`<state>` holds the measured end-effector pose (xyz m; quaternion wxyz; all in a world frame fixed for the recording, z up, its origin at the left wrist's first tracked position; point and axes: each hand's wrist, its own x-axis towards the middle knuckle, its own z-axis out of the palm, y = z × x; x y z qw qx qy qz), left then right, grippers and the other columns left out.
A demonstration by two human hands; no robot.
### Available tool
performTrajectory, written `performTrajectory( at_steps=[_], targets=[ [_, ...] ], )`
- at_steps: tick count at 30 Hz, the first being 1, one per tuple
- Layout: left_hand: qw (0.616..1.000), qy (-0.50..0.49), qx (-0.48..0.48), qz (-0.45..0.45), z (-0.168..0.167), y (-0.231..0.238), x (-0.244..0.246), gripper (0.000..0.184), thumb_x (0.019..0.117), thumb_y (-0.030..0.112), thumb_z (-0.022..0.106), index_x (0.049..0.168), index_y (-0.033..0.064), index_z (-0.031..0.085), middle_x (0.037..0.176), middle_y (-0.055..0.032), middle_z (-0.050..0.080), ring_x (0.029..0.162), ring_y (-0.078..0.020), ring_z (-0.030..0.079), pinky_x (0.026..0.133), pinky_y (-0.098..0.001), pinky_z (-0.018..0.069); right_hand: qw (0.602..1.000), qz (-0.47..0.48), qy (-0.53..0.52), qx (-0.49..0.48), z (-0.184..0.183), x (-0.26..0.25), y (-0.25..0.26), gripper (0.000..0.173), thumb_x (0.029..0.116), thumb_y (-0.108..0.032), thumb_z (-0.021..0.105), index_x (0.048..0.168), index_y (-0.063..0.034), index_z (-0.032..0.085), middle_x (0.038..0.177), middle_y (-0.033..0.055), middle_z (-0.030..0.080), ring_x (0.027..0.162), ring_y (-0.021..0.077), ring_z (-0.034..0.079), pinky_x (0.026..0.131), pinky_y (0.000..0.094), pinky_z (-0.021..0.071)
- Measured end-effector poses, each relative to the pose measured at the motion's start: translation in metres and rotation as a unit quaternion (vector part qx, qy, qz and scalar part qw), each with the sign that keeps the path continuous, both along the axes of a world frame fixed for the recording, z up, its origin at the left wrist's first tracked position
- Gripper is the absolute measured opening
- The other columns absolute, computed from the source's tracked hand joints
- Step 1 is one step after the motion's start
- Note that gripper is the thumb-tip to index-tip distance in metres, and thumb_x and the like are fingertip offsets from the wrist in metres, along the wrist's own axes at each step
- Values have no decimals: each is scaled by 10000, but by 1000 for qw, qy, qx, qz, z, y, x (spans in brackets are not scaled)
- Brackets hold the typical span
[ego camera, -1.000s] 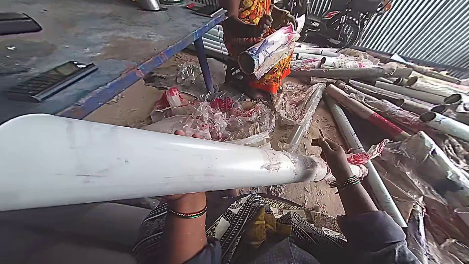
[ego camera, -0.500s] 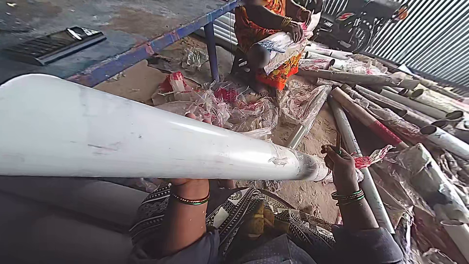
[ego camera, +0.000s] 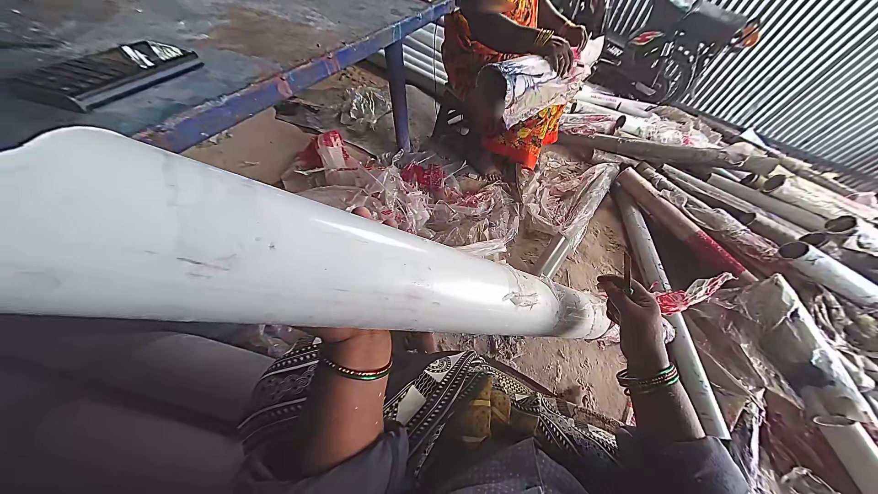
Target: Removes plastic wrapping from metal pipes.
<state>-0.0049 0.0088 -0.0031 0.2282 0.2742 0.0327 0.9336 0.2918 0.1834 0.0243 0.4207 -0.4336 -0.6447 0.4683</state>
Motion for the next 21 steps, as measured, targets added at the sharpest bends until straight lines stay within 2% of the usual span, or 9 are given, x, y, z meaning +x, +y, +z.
performTrajectory(
  at_steps=[7, 8, 10, 12, 14, 16, 18, 19, 21],
  targets=[
    [999, -26, 15, -28, 2, -1, 2, 817, 795, 610, 708, 1364, 61, 503, 1370, -178, 589, 1237, -311, 608, 998, -439, 539, 1000, 0, -9, -5, -7, 0, -1, 263, 1047, -72, 411, 866, -113, 597, 627, -156, 511, 462, -73, 353, 470, 107, 319],
    [999, -45, 6, -16, 4, -1, 4, 808, 834, 637, 647, 1373, 56, 490, 1363, -188, 588, 1228, -318, 611, 987, -438, 546, 1000, 1, -13, -3, -8, 0, -1, 273, 1055, -82, 406, 857, -116, 590, 630, -151, 506, 474, -68, 360, 480, 111, 326],
    [993, -90, -55, 61, 12, -3, 9, 764, 978, 667, 360, 1409, 38, 403, 1375, -202, 555, 1247, -313, 601, 975, -418, 554, 1000, -6, -11, -1, -8, 0, -2, 326, 1070, -108, 389, 790, -145, 552, 604, -151, 478, 479, -64, 374, 487, 113, 331],
    [993, -88, -52, 67, 9, -2, 7, 758, 965, 661, 420, 1402, 41, 423, 1369, -206, 563, 1239, -321, 606, 967, -432, 555, 1000, -19, -1, 9, -7, -1, -3, 369, 1074, -132, 387, 730, -169, 518, 571, -155, 455, 475, -64, 376, 488, 117, 327],
    [994, -69, -54, 59, 7, -3, 5, 773, 950, 693, 395, 1396, 63, 443, 1379, -182, 577, 1236, -304, 612, 967, -435, 556, 999, -32, 6, 23, -6, 0, -4, 366, 1073, -132, 409, 724, -172, 513, 569, -155, 460, 480, -67, 384, 495, 116, 333],
    [985, -88, -96, 117, 10, -4, 5, 780, 970, 654, 421, 1433, 29, 374, 1407, -206, 530, 1290, -310, 572, 1005, -413, 535, 998, -43, -2, 43, -3, 0, -4, 286, 1055, -119, 460, 783, -152, 543, 601, -158, 474, 499, -75, 391, 506, 109, 342],
    [986, -84, -91, 115, 7, -4, 3, 831, 910, 649, 559, 1425, 16, 398, 1399, -217, 538, 1293, -314, 570, 1008, -410, 532, 995, -42, -35, 83, -1, 0, -2, 134, 1015, -96, 523, 915, -94, 612, 668, -140, 521, 546, -84, 442, 536, 101, 379],
    [989, -68, -82, 99, 5, -3, 2, 845, 884, 657, 589, 1415, 23, 418, 1393, -214, 546, 1281, -315, 580, 1000, -415, 539, 991, -32, -67, 108, 0, 1, -1, 126, 995, -98, 564, 1052, -34, 656, 775, -91, 599, 630, -72, 516, 603, 110, 435],
    [998, -28, -42, 35, 6, -2, 4, 827, 857, 685, 582, 1384, 57, 473, 1366, -178, 585, 1231, -295, 612, 975, -421, 551, 977, 5, -156, 143, 4, 4, 2, 398, 999, -151, 598, 1347, 43, 591, 1140, 94, 710, 875, 23, 636, 788, 216, 510]
  ],
)
